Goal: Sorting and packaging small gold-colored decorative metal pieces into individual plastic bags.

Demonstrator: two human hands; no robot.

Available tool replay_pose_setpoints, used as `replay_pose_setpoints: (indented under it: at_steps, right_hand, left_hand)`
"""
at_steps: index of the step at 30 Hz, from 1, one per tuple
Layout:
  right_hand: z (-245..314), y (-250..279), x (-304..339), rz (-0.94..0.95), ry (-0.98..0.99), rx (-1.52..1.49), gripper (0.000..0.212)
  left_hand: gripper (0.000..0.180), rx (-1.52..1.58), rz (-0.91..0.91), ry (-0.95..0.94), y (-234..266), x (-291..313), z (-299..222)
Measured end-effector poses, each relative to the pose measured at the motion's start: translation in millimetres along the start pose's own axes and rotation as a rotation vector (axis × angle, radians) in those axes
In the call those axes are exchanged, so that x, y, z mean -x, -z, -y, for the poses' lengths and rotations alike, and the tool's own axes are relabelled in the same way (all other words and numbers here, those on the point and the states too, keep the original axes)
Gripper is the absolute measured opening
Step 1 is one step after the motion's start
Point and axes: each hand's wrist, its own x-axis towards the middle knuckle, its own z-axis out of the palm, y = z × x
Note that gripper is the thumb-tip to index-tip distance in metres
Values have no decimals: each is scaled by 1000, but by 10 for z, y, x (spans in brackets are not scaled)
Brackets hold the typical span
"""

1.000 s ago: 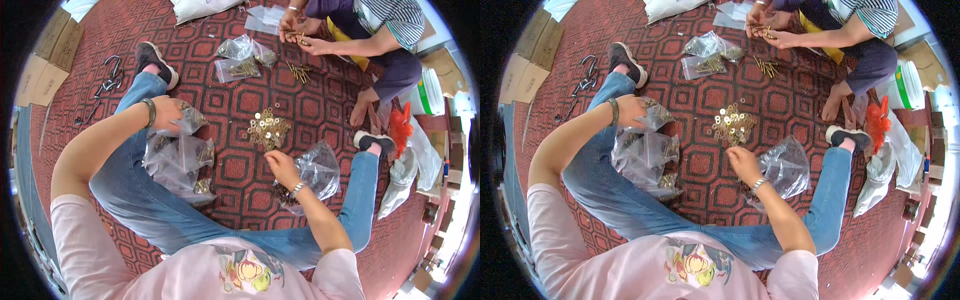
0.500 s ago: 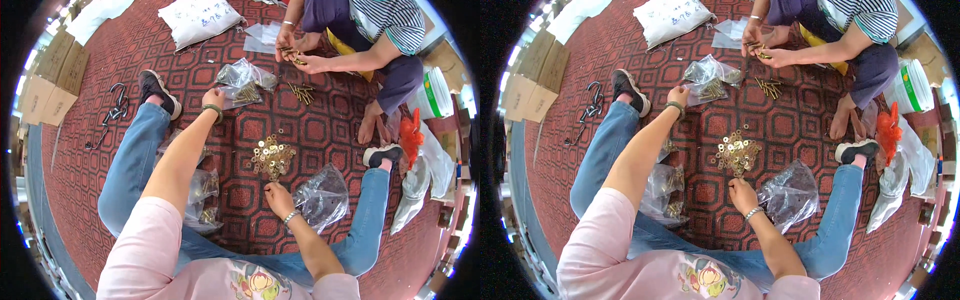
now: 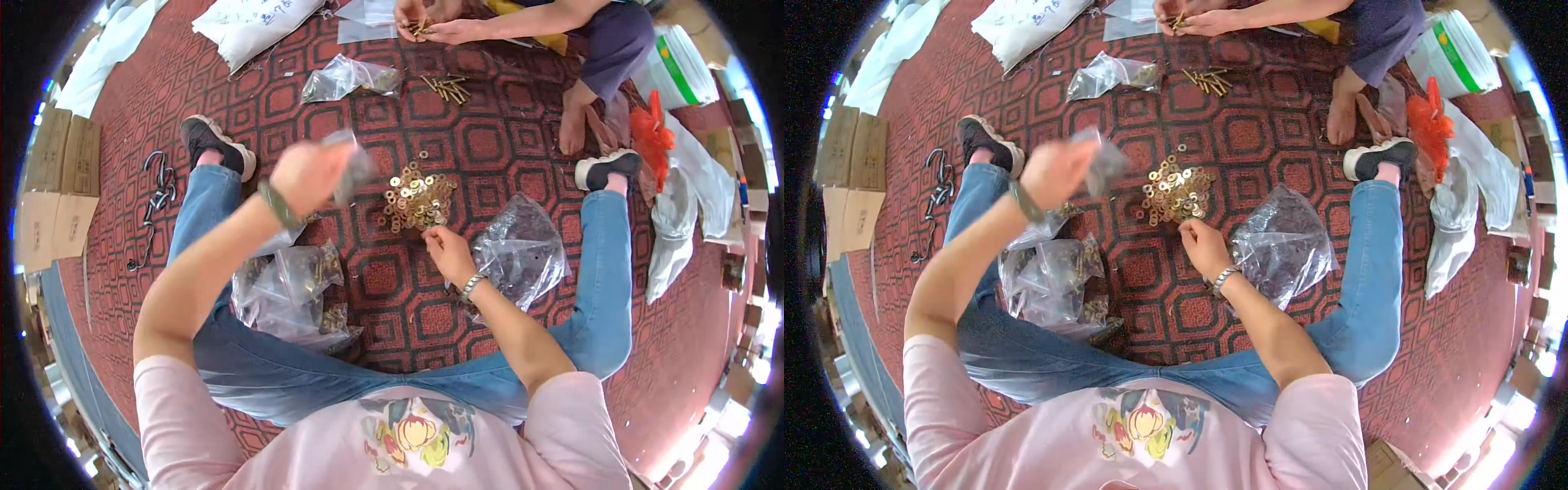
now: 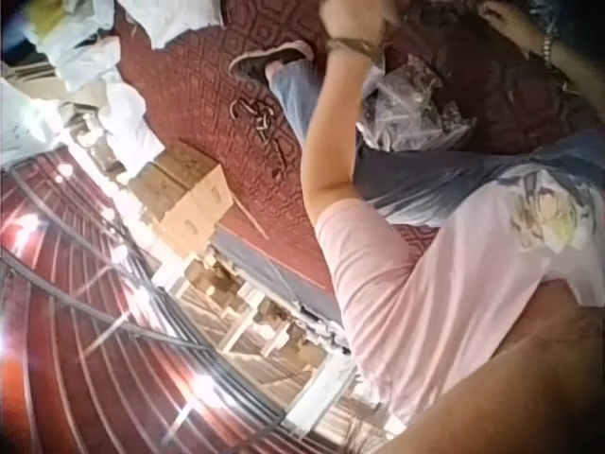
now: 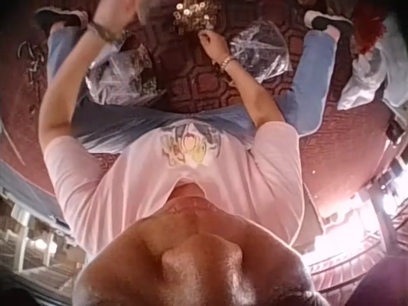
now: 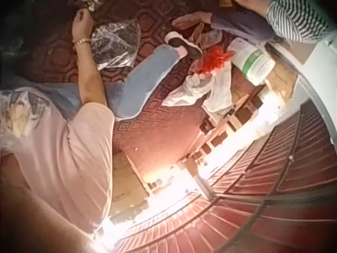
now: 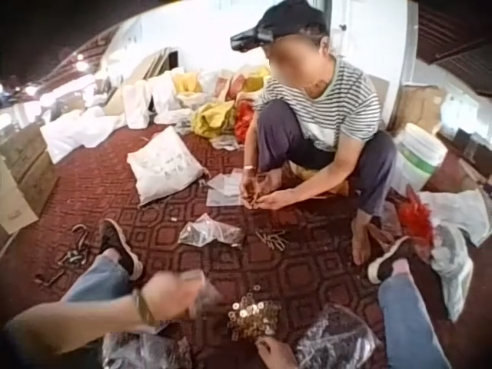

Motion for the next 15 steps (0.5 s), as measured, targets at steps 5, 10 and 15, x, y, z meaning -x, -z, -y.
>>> replay_pose_setpoints:
  at_steps: [5,10,15]
  right_hand:
    - [-2,39,-301,-209,-45,-95,32]
    - [34,65,-216,-346,11,300,42]
    - [-67,-114,-184,-394,149,558,42]
  left_hand:
    - [25,-205,360,-325,-614,715,-286]
    - [26,17,-8,-309,-433,643,-583]
    - [29,560,207,386,-489,599,-427]
